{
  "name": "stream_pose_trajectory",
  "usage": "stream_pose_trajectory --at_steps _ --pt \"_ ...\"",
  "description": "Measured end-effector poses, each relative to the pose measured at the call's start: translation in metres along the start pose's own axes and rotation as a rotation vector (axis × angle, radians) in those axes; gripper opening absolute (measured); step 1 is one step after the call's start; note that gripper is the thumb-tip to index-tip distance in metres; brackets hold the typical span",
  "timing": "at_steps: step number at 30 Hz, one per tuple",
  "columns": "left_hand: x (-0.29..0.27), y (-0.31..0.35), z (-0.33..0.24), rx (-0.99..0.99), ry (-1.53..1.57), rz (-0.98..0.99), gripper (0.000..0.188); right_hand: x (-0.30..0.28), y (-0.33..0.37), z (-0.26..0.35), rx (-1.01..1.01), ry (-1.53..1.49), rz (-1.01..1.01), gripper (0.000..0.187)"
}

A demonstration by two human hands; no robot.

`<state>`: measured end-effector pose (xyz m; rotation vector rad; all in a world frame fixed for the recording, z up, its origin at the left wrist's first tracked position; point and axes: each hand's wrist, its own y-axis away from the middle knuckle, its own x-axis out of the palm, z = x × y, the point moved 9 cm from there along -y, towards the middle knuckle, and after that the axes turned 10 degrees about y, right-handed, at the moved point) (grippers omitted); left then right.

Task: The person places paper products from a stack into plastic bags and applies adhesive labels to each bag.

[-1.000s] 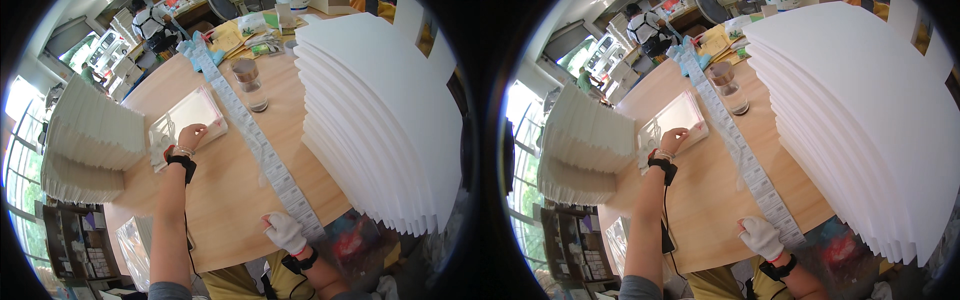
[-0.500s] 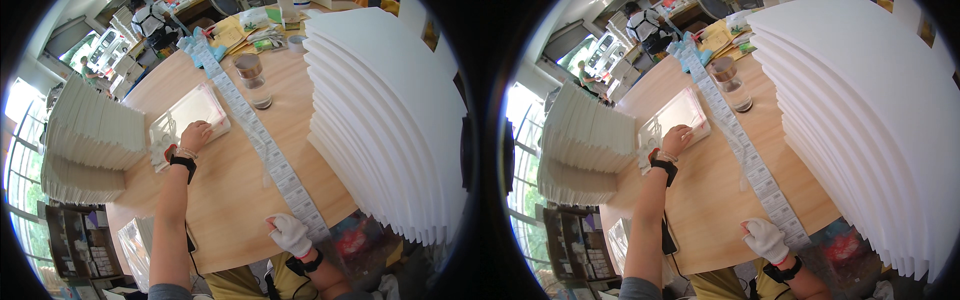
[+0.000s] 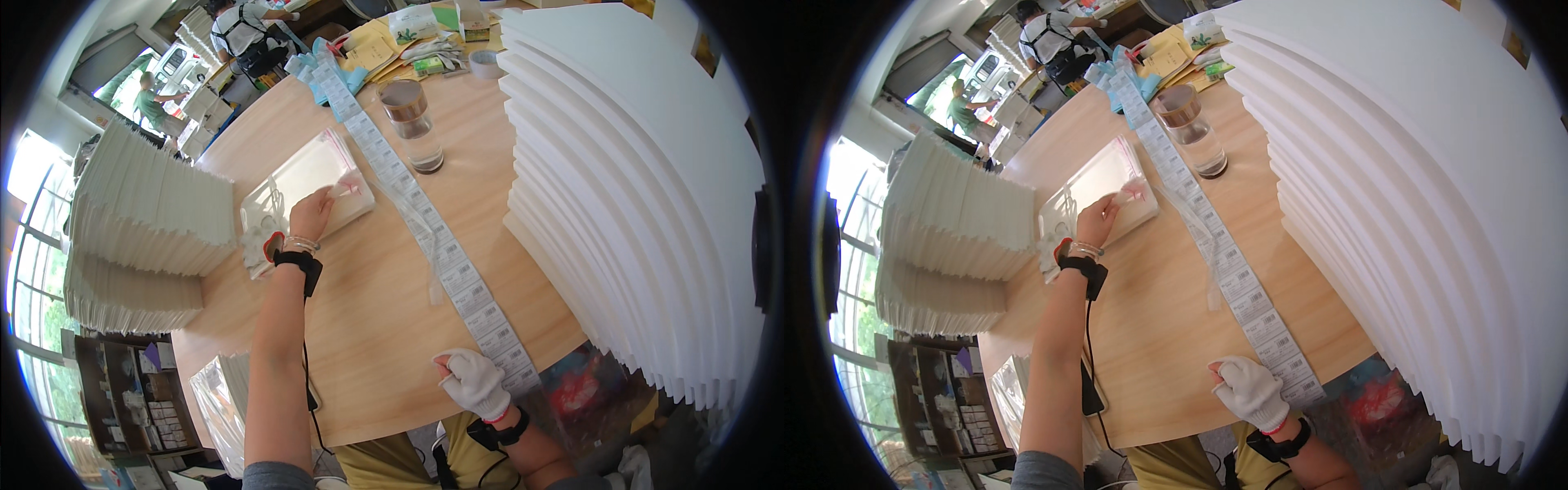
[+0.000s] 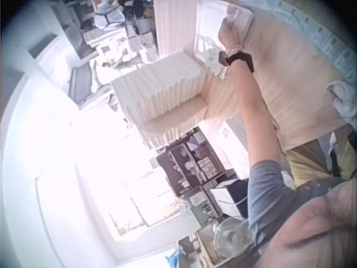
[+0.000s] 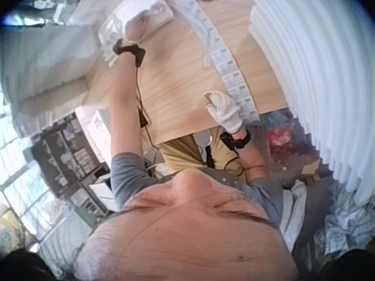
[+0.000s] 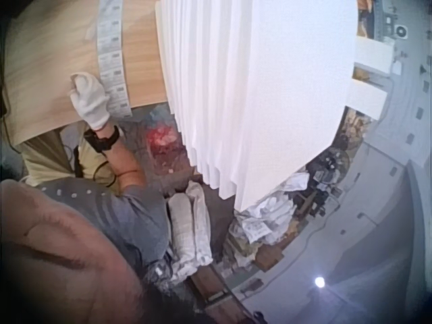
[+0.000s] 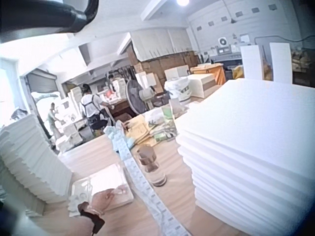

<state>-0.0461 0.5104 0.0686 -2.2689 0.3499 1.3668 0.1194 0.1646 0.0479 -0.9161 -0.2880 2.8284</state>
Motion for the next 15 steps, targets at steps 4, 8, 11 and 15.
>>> stream_pose_trajectory --at_steps 4,8,11,15 --pt "0.002 0.008 -0.022 0.222 -0.127 -0.080 0.026 -0.001 0.000 0.001 -0.013 -0.004 -0.012 0.017" --pt "0.009 0.005 -0.011 0.247 -0.150 -0.047 0.027 0.000 0.000 -0.001 -0.007 -0.012 -0.007 0.018" --pt "0.009 -0.004 0.013 0.018 -0.033 -0.062 0.028 -0.001 -0.001 0.000 -0.017 -0.009 -0.006 0.018" --pt "0.016 -0.001 0.032 0.012 -0.064 -0.110 0.040 -0.001 -0.001 0.003 -0.024 -0.014 0.004 0.018"
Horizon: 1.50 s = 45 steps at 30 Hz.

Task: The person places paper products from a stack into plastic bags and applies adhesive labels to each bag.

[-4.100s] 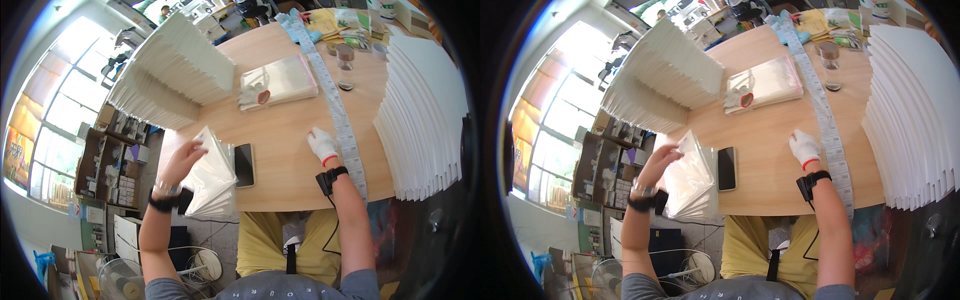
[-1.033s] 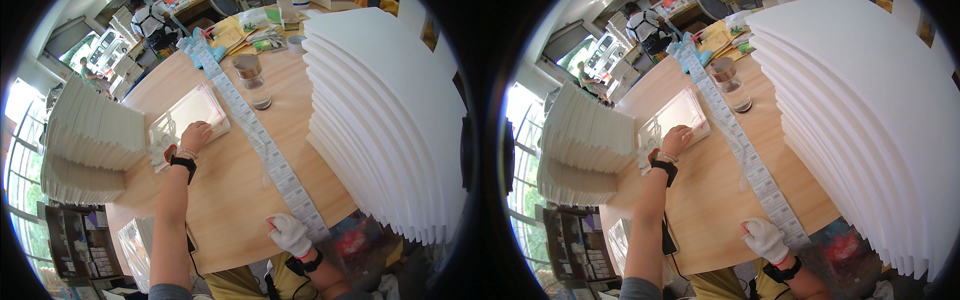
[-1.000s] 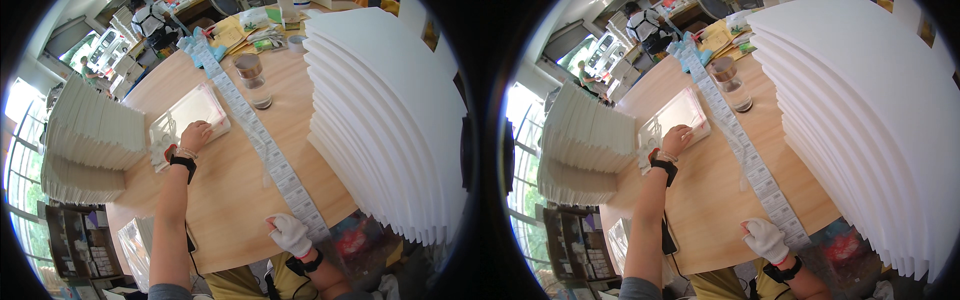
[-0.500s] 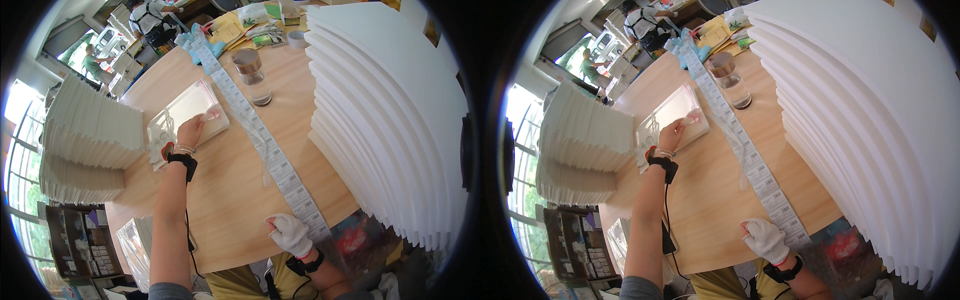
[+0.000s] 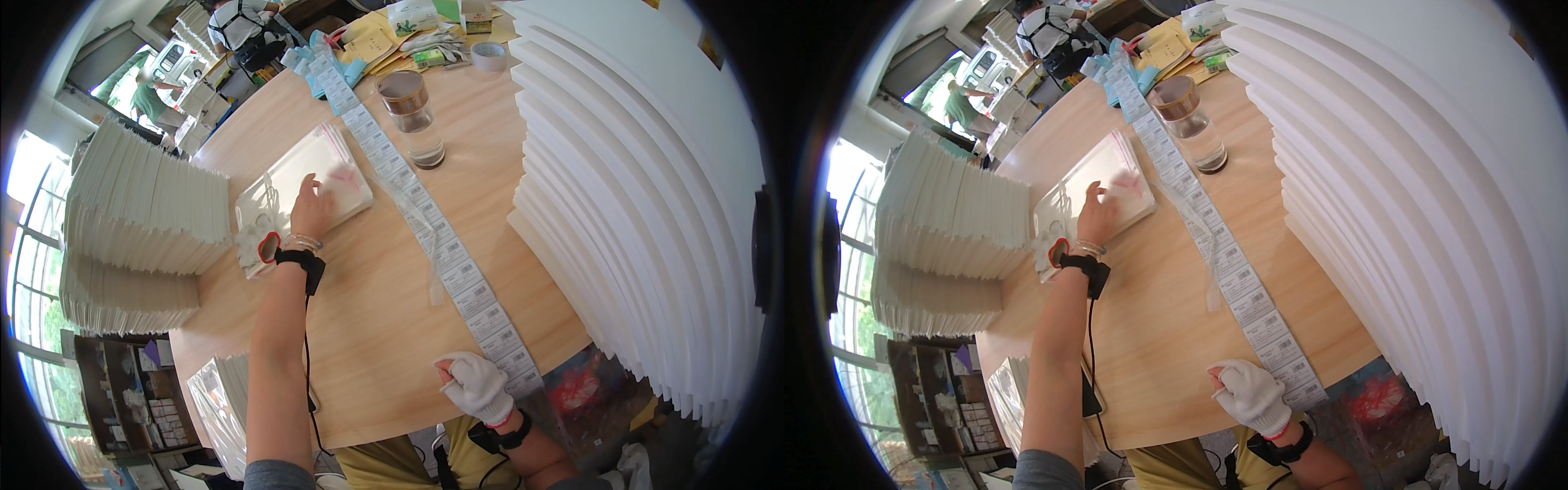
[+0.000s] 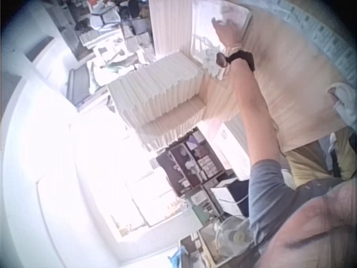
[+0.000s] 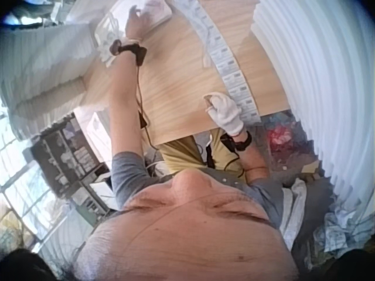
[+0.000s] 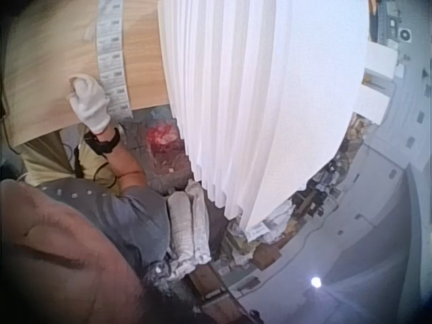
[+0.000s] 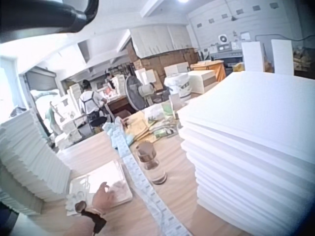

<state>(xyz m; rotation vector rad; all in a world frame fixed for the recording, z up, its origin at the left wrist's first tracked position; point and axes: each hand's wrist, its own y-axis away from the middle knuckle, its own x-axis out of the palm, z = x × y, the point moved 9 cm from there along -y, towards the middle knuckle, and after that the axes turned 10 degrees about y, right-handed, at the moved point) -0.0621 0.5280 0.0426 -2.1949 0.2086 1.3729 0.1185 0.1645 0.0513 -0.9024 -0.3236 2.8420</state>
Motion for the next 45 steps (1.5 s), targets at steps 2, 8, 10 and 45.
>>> stream_pose_trajectory --at_steps 2,8,10,45 --pt "0.008 0.002 -0.005 0.122 -0.068 0.001 0.048 0.001 0.000 -0.001 -0.006 0.003 -0.011 0.019" --pt "0.001 -0.006 -0.043 -0.156 -0.036 0.303 0.047 -0.001 0.001 -0.003 -0.007 0.017 -0.018 0.019" --pt "0.001 -0.010 -0.029 -0.242 0.069 0.314 0.043 -0.001 0.001 -0.003 -0.001 0.020 -0.011 0.019" --pt "0.005 -0.026 -0.058 0.060 -0.039 0.111 0.021 0.001 0.003 -0.004 -0.030 -0.019 -0.008 0.024"
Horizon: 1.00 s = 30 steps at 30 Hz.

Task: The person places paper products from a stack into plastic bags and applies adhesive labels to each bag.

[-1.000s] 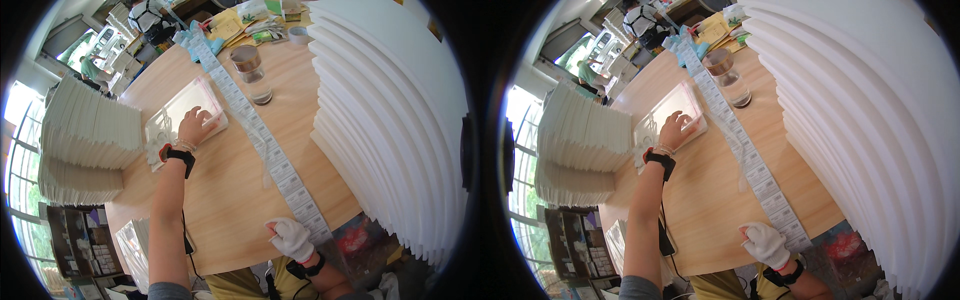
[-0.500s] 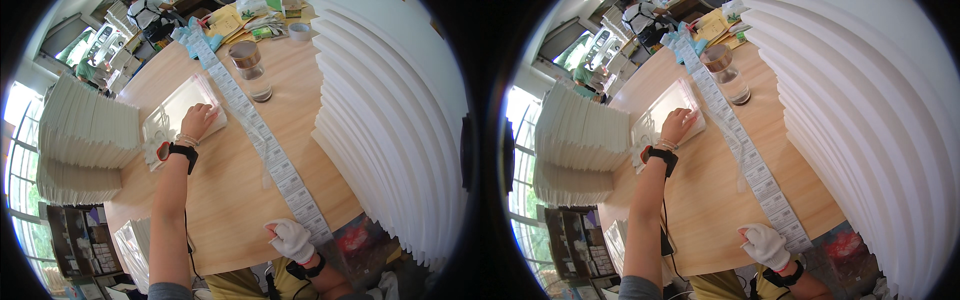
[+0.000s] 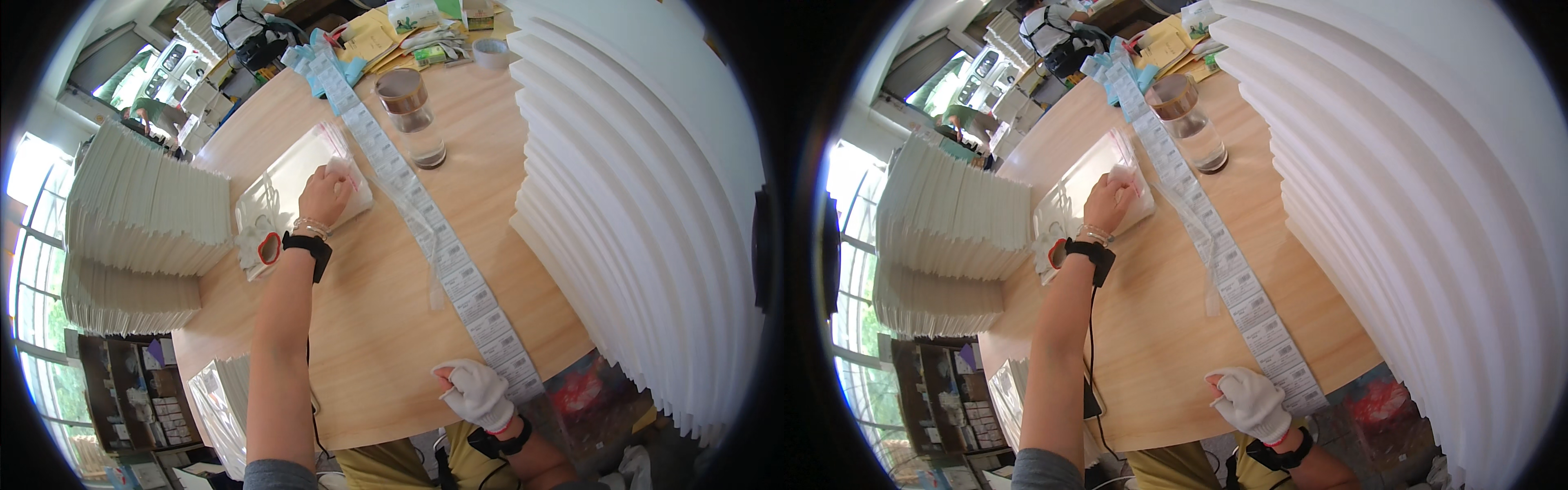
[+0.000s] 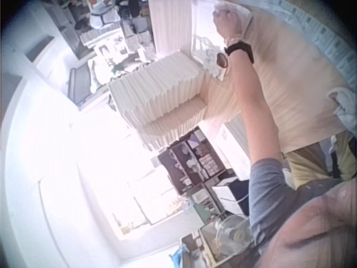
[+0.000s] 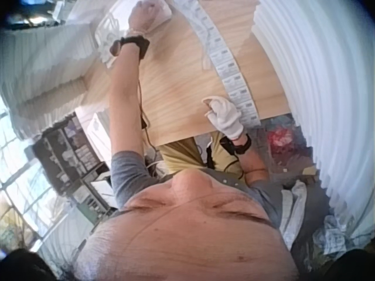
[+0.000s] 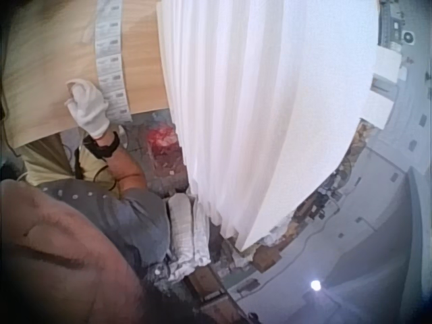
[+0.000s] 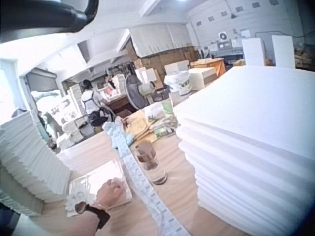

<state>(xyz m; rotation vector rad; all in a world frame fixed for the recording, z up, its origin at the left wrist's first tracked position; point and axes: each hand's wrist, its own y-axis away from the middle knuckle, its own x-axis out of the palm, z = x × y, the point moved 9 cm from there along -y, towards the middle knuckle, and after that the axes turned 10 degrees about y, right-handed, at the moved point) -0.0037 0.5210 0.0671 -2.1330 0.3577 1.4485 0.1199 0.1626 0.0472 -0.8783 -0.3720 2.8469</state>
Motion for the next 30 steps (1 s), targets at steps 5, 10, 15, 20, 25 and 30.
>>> stream_pose_trajectory --at_steps 5,10,15,20,25,30 --pt "0.009 -0.004 0.023 -0.207 0.039 0.013 0.029 -0.001 -0.001 0.000 0.009 -0.020 0.014 0.024" --pt "0.010 -0.003 0.038 -0.308 0.053 -0.019 0.024 -0.002 -0.003 0.003 -0.001 -0.017 0.003 0.025" --pt "0.003 -0.001 0.016 -0.042 0.126 -0.065 0.023 -0.003 -0.003 0.003 0.012 -0.035 0.021 0.025" --pt "0.009 -0.005 0.011 -0.166 0.076 0.007 0.026 -0.001 -0.003 0.001 0.016 -0.025 0.032 0.023" --pt "0.020 -0.009 0.040 -0.231 0.152 0.044 0.030 0.000 -0.002 0.002 0.005 -0.011 0.023 0.022" --pt "0.018 -0.009 0.044 -0.293 0.097 -0.027 0.022 -0.002 -0.002 0.002 0.008 -0.009 0.017 0.023"
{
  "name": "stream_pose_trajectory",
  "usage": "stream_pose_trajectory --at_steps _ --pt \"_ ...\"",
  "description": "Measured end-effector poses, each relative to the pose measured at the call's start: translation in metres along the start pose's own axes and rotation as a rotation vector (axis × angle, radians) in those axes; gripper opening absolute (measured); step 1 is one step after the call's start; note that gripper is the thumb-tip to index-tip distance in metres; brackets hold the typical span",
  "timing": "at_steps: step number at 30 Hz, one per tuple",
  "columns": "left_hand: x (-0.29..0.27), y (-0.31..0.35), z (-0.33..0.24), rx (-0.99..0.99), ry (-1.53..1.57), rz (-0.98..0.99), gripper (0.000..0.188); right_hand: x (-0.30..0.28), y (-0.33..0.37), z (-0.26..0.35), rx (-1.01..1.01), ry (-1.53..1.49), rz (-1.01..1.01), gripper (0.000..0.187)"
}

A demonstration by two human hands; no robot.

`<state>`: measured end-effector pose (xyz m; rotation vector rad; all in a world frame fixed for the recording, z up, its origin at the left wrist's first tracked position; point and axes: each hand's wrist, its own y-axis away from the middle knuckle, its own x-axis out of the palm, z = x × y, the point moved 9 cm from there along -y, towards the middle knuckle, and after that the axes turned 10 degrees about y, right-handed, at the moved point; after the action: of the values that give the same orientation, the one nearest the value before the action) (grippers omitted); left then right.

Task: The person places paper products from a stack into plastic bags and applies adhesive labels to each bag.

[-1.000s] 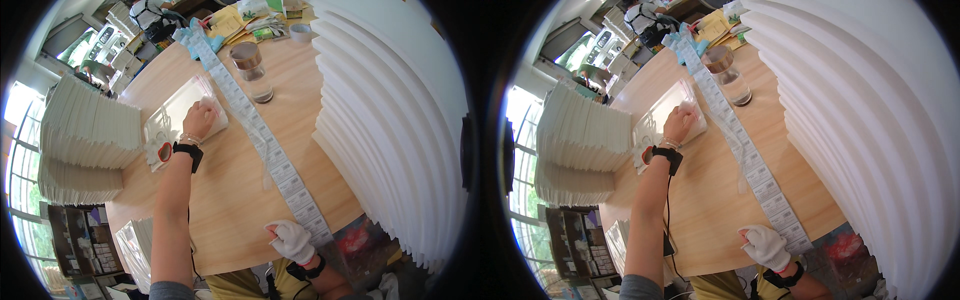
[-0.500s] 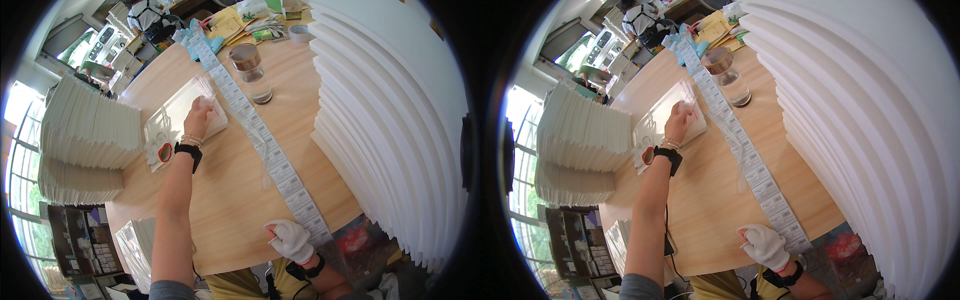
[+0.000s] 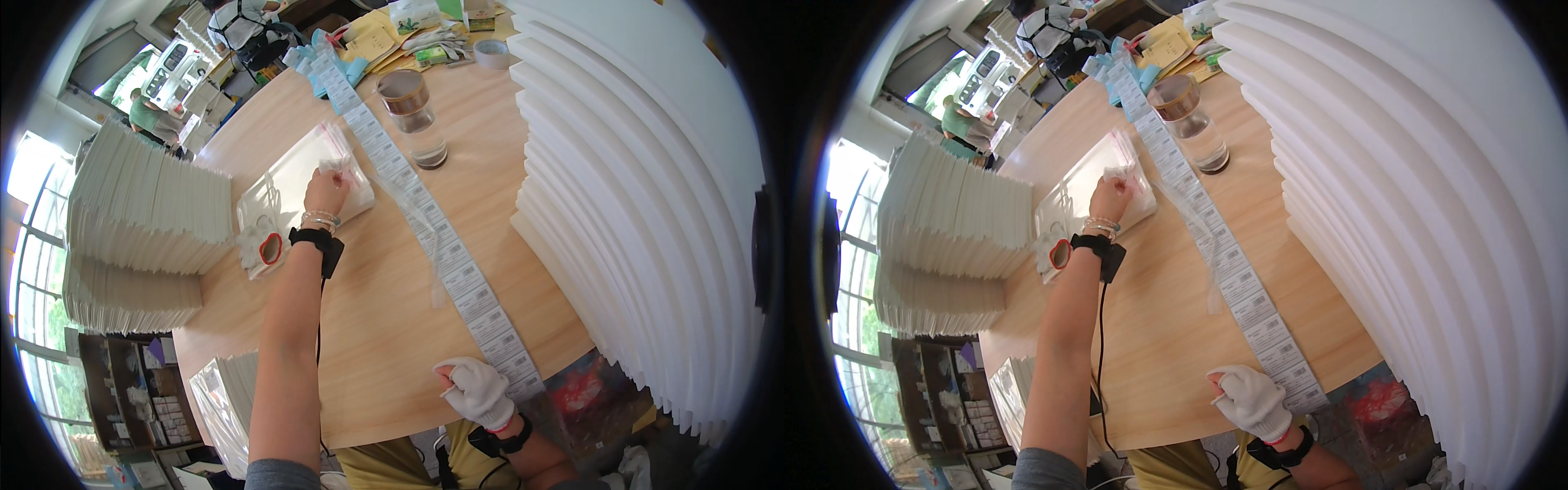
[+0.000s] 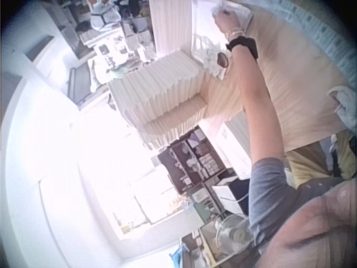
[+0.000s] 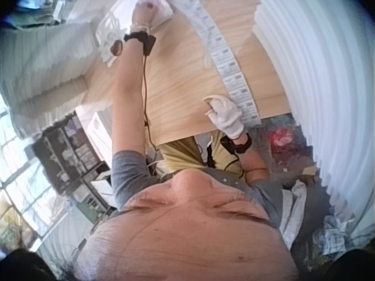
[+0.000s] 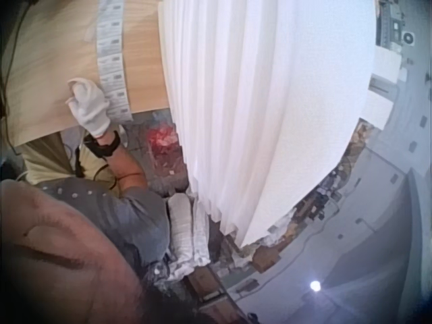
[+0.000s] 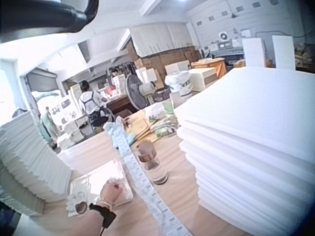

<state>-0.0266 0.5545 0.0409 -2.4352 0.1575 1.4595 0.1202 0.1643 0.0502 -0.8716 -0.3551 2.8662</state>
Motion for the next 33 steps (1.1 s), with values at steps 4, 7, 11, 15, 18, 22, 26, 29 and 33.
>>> stream_pose_trajectory --at_steps 4,7,11,15,18,22,26,29,33 --pt "-0.015 0.014 -0.020 0.141 0.225 -0.184 0.021 0.000 0.000 -0.001 0.002 -0.004 0.009 0.024" --pt "-0.010 0.015 -0.022 0.288 0.184 -0.065 0.022 0.001 0.000 0.000 0.002 -0.021 0.027 0.025" --pt "-0.003 0.009 -0.024 0.110 0.094 0.033 0.024 0.001 0.001 -0.001 -0.014 -0.007 0.004 0.024" --pt "0.002 0.002 -0.013 0.034 0.072 0.068 0.026 0.002 0.001 -0.001 -0.010 -0.023 0.007 0.024" --pt "0.002 0.001 -0.008 -0.019 0.031 0.062 0.024 -0.001 0.000 -0.001 -0.004 -0.020 0.002 0.023" --pt "-0.004 0.003 -0.001 0.024 0.068 -0.052 0.021 0.002 0.001 0.000 0.006 -0.026 0.012 0.023" --pt "-0.011 0.011 -0.021 0.186 0.107 -0.111 0.024 -0.002 0.000 0.001 0.004 -0.016 0.001 0.023" --pt "-0.001 0.007 -0.014 0.039 0.035 0.047 0.023 -0.001 0.000 0.001 -0.001 -0.004 0.003 0.023" --pt "0.001 0.007 -0.025 -0.042 0.020 0.088 0.028 0.000 0.001 -0.001 0.011 -0.005 -0.001 0.024"
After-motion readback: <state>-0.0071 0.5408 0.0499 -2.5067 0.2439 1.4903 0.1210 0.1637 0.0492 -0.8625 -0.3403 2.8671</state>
